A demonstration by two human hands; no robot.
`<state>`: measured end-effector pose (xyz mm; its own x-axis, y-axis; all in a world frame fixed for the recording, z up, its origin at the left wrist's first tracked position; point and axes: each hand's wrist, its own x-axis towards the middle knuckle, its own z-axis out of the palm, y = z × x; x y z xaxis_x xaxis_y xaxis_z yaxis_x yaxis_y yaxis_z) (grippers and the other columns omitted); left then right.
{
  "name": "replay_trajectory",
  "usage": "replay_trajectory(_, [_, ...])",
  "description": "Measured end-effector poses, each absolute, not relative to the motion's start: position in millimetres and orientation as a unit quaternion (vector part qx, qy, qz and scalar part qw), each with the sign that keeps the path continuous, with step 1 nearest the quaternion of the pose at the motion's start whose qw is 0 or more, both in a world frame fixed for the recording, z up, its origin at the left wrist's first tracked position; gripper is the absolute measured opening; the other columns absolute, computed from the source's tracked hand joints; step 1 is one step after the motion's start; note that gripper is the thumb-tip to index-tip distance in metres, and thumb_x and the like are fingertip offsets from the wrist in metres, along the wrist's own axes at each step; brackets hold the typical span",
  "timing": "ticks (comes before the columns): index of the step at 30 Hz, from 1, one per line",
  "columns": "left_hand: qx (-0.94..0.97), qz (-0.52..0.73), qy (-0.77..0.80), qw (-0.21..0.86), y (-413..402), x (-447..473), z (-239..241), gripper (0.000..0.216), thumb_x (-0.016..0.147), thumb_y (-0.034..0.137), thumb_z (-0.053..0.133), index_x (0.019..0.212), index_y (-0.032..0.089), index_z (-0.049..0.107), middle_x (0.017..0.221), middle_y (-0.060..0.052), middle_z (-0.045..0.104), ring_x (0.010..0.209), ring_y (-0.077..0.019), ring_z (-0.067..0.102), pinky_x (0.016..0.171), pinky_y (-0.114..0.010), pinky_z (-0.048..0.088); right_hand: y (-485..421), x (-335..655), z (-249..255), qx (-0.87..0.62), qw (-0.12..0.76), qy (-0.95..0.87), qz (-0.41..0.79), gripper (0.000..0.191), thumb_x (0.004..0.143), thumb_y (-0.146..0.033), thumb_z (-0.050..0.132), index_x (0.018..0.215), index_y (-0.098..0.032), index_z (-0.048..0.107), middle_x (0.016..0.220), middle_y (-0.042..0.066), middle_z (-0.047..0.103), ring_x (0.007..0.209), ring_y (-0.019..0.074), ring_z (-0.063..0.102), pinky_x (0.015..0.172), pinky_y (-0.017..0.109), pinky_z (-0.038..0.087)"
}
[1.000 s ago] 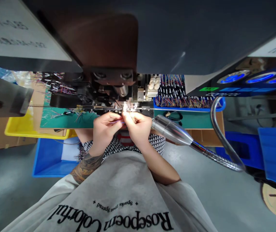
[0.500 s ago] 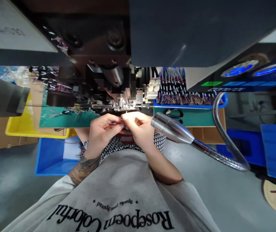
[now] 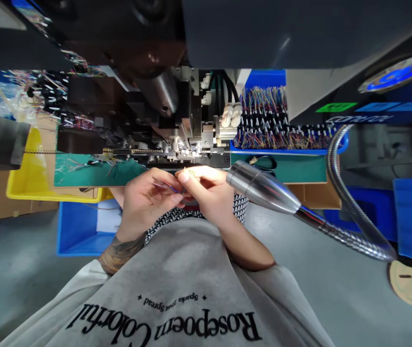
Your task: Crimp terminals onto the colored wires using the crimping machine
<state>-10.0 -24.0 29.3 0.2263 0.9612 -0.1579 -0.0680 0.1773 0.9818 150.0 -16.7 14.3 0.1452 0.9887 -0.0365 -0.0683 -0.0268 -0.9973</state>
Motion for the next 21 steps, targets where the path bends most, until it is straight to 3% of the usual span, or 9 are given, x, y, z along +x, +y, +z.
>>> replay_trajectory(16, [0.484, 0.431, 0.452, 0.613, -17.9, -7.4, 22.6, 0.027, 0.076, 0.033, 0.094, 0.088, 0.018, 0.074, 0.08, -0.001, 0.078, 0.069, -0.0167, 0.077, 0.062, -0.026, 0.068, -17.0, 151.8, 8.0, -0.504, 0.552, -0.444, 0.494, 0.016, 0.086, -0.039, 0.08, 0.081, -0.024, 0.083, 0.074, 0.001, 0.077, 0.064, 0.0141, 0.068, 0.06, 0.029, 0.058])
replay_trajectory(21, [0.574, 0.461, 0.386, 0.556, -15.9, -11.0, 16.0, 0.017, 0.082, 0.027, 0.09, 0.092, 0.021, 0.076, 0.086, -0.002, 0.08, 0.078, -0.0153, 0.077, 0.067, -0.023, 0.064, -16.8, 151.6, 8.2, -0.514, 0.543, -0.423, 0.513, 0.015, 0.085, -0.038, 0.081, 0.081, -0.023, 0.081, 0.067, -0.001, 0.073, 0.053, 0.0119, 0.061, 0.049, 0.026, 0.053])
